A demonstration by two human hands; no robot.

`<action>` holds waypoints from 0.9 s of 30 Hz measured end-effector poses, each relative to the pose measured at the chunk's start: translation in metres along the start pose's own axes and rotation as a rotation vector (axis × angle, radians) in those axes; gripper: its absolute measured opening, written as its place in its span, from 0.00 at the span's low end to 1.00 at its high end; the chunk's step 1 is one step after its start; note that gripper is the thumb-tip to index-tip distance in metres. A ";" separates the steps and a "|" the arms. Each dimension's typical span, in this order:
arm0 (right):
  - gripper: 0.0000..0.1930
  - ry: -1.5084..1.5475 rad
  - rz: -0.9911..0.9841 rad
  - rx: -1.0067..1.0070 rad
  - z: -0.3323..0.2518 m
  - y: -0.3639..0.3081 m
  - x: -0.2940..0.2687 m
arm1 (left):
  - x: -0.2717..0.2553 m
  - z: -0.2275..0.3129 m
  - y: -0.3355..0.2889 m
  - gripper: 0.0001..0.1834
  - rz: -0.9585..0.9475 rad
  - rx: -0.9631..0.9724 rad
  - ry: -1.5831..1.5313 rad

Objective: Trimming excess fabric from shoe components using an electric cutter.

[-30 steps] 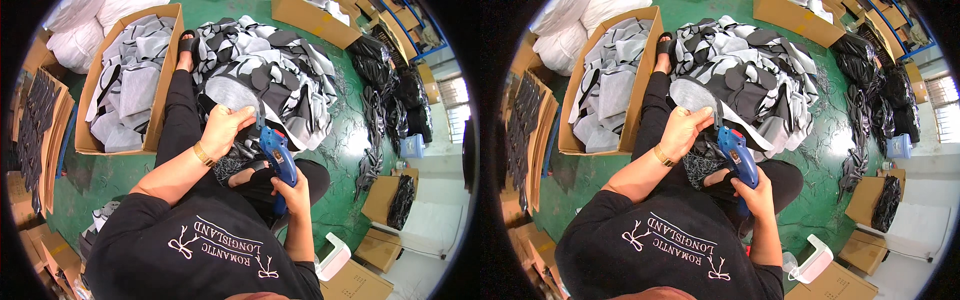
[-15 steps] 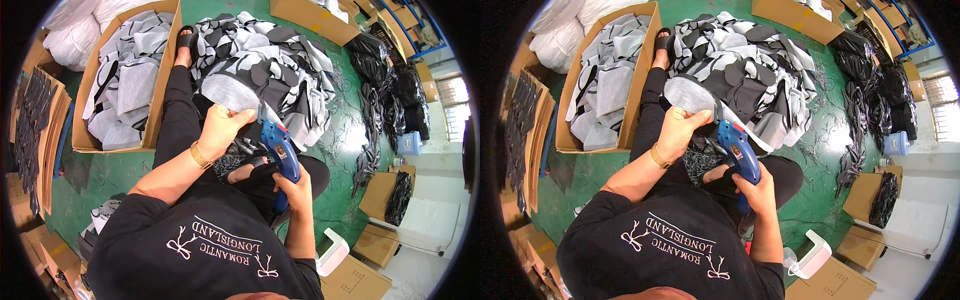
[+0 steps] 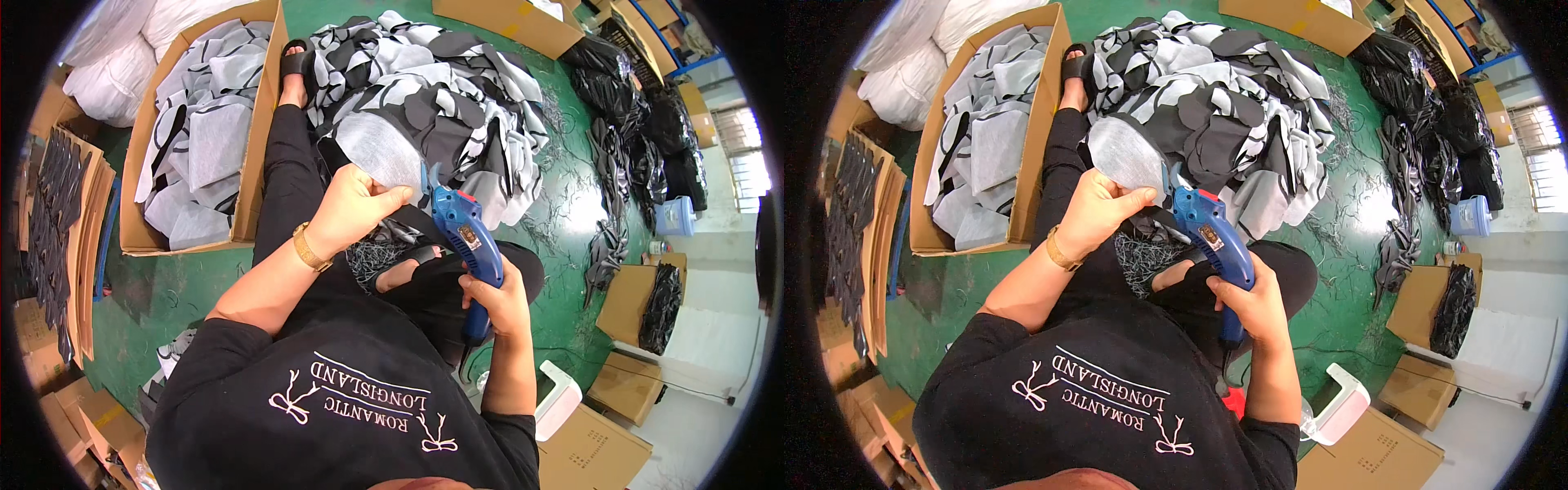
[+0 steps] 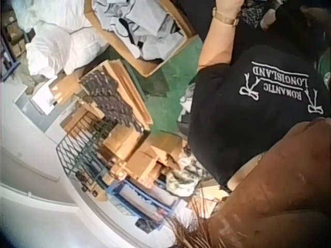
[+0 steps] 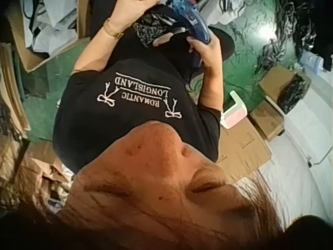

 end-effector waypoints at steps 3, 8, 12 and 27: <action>0.15 0.023 -0.032 -0.008 0.000 0.004 0.001 | -0.003 -0.004 0.001 0.13 -0.038 -0.019 0.063; 0.16 0.116 0.017 -0.092 -0.014 0.016 0.000 | 0.010 0.011 -0.004 0.06 -0.125 -0.092 -0.087; 0.18 0.025 0.136 -0.196 -0.033 0.032 -0.001 | 0.022 0.010 -0.011 0.12 -0.165 -0.168 -0.286; 0.17 0.096 0.068 -0.091 -0.007 0.018 0.001 | 0.006 0.002 -0.002 0.13 0.093 -0.195 -0.477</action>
Point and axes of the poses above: each hand's wrist, its own y-axis towards the middle knuckle, its own x-axis out of the palm, z = x × y, the point moved 6 cm from there along y, towards the middle knuckle, and after that the axes turned 1 degree about -x, right-handed, at the moved point
